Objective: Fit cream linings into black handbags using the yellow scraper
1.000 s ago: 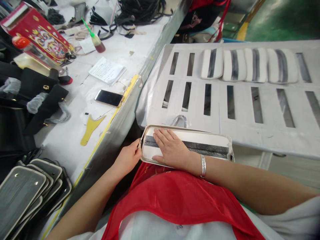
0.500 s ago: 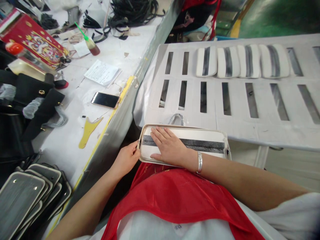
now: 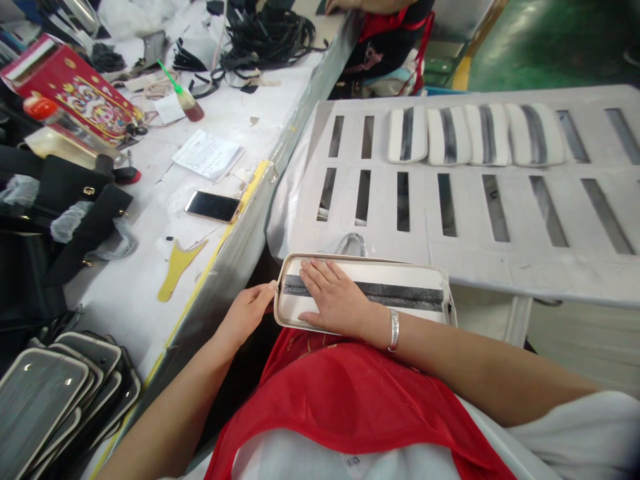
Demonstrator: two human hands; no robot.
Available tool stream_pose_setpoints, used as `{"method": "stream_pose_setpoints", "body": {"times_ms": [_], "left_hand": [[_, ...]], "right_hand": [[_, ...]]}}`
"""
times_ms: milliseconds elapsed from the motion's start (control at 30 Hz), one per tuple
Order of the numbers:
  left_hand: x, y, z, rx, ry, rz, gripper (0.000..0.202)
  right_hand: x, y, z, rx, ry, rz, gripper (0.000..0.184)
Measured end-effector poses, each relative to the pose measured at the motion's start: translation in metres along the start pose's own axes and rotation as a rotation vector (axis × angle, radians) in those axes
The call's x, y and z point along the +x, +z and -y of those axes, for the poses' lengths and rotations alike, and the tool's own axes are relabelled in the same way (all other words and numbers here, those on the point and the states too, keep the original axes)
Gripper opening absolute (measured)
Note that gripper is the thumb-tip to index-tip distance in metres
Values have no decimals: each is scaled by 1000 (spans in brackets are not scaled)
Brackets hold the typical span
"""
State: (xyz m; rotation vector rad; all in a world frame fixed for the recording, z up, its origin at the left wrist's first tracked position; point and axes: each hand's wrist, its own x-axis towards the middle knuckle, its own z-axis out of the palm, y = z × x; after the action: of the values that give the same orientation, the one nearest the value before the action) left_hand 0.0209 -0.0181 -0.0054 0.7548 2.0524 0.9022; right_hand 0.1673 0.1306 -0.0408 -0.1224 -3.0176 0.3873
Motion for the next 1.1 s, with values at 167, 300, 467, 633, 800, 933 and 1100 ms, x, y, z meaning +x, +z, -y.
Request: {"method": "stream_pose_setpoints", "body": {"times_ms": [167,300,467,633,800,933,1100], "left_hand": [[6,7,-6,467,34,-194,36],[7,10,-15,743,44,-231,33],[9,15,-27,876,43,-223,34],[9,10,-16,480,-4,-205,35],[1,8,5,-108,-92,-148,44],[0,15,1,223,-23,-322,30],[5,21,-8,465,41,-392,27]], "right_hand": [[0,4,0,-4,6,-10,85],[0,4,0,-2,5,-20,84],[0,1,1,14,5,-15,82],[-1,0,0,27,8,-11,82],[-1,-1,0,31,10,8,82],[-1,-1,1,27,12,18,82],[0,-1,0,24,9,20,81]]}}
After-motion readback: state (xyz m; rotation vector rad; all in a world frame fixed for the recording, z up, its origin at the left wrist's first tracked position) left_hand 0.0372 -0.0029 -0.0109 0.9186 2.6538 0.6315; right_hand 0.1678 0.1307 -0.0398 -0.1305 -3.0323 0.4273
